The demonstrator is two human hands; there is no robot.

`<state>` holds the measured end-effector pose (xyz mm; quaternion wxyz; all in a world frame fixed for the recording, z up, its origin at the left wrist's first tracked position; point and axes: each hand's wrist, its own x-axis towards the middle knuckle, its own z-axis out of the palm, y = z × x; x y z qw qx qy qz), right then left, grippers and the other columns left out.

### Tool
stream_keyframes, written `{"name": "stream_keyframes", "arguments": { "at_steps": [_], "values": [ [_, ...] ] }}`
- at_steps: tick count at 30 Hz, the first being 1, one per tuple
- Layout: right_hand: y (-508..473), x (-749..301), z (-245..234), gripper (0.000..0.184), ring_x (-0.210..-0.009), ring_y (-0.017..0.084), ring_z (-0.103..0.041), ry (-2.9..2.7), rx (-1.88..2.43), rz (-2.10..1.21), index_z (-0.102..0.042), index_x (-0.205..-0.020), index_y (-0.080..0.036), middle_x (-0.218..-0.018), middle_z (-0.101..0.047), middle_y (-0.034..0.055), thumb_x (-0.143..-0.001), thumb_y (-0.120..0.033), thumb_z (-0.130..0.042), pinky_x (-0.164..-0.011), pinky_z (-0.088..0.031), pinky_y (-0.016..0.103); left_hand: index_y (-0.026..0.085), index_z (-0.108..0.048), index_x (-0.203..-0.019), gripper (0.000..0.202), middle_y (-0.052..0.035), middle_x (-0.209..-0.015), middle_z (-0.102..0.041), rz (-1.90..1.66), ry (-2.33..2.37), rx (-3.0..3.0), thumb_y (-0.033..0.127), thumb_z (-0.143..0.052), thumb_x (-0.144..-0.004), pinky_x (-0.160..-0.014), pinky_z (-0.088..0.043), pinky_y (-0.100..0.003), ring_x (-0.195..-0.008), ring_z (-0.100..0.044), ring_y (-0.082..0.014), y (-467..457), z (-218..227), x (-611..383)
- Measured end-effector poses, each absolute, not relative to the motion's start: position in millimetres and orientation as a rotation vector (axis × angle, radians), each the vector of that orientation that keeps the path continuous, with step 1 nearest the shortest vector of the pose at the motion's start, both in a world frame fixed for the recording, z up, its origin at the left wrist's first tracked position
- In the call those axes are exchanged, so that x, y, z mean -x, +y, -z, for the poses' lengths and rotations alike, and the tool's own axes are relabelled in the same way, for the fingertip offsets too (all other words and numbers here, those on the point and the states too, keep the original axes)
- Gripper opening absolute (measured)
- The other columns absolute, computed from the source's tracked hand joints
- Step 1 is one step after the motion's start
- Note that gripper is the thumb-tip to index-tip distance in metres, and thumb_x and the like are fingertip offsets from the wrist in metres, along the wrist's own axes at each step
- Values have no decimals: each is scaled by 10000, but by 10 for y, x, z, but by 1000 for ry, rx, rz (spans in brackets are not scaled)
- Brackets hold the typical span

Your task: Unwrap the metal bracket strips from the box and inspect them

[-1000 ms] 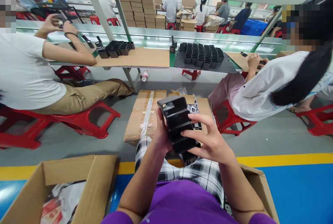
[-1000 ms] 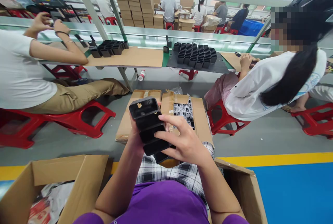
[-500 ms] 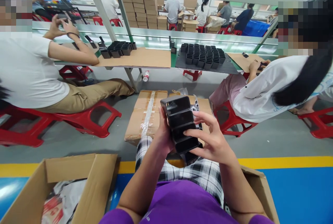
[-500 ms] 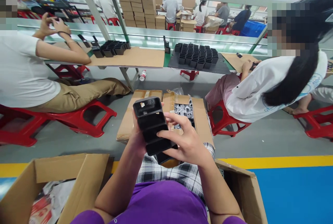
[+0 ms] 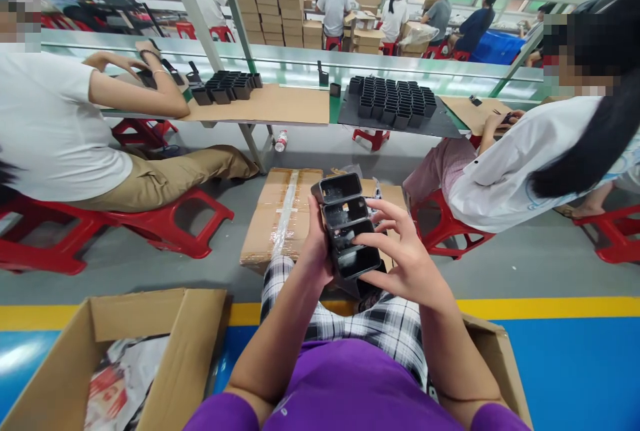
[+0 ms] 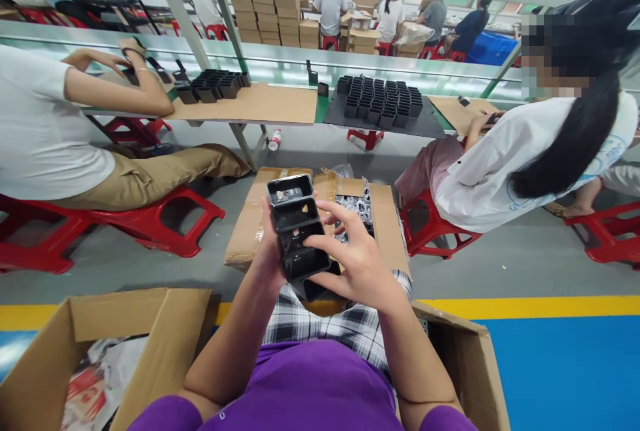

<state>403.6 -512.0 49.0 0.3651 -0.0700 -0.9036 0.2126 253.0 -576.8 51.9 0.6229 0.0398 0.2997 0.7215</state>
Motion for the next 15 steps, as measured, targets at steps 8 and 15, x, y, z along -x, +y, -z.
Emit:
{"name": "stream_keyframes", "arguments": {
  "at_steps": [8, 15],
  "values": [
    [-5171, -3987, -425, 651, -1149, 260, -561, -2241, 263, -750, -386, -1379, -286, -1395, -460, 139, -826, -319, -728, -775, -584, 370, 175, -684, -1174, 672, -71, -885, -767, -1681, 728, -10, 657, -268, -961, -816, -597, -380, -807, -735, -228, -5792, -588, -2543],
    [-5207, -3996, -436, 736, -1068, 239, -580, -2275, 304, -770, -347, -1458, -335, -1356, -489, 107, -829, -272, -724, -769, -580, 368, 172, -705, -1108, 653, -68, -822, -762, -1689, 711, 9, 658, -297, -954, -743, -609, -362, -723, -730, -215, -5813, -632, -2556]
  ]
}}
